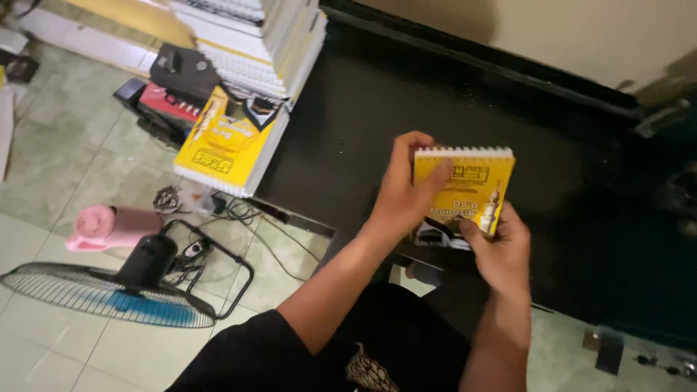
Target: The person assembles spiral-bound notebooks by placing a cover sheet over a stack of white paper and securing it with a metal spiral binding. They repeatedly pick up the paper stacks, align them with the cover, and use a binding machine to attach the spiral wire. The finished notebooks are stacked on the table.
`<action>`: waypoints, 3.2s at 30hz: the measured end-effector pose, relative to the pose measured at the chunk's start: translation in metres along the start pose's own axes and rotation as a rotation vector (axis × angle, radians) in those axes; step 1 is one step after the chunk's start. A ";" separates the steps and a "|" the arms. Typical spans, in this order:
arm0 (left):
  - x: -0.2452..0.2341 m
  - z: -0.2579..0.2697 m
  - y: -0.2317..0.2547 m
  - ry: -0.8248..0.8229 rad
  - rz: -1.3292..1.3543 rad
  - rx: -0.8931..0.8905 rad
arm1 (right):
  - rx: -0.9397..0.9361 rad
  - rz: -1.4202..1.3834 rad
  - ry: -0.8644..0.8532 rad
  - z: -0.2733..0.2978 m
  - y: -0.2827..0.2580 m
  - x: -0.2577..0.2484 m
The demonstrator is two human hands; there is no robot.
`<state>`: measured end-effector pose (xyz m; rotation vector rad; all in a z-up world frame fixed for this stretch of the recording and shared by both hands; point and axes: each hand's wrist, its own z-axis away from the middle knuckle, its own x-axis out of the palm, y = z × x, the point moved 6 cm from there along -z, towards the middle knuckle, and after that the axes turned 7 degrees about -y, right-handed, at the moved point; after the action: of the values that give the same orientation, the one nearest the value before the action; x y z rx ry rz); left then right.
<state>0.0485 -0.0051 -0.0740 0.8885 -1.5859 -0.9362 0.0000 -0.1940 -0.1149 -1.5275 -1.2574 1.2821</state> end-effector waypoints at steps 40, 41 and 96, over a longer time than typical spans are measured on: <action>-0.245 0.002 0.122 0.324 -1.892 -0.478 | 0.264 -0.699 -0.214 -0.046 0.093 0.032; -0.244 0.002 0.123 0.333 -1.891 -0.466 | 0.259 -0.700 -0.228 -0.046 0.095 0.032; -0.015 0.006 0.044 -0.947 -1.674 -0.527 | -0.073 0.246 0.392 0.152 -0.158 -0.226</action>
<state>0.0414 0.0272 -0.0415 1.4049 -0.7767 -3.1008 -0.1836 -0.3852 0.0558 -1.9212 -0.8924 1.0228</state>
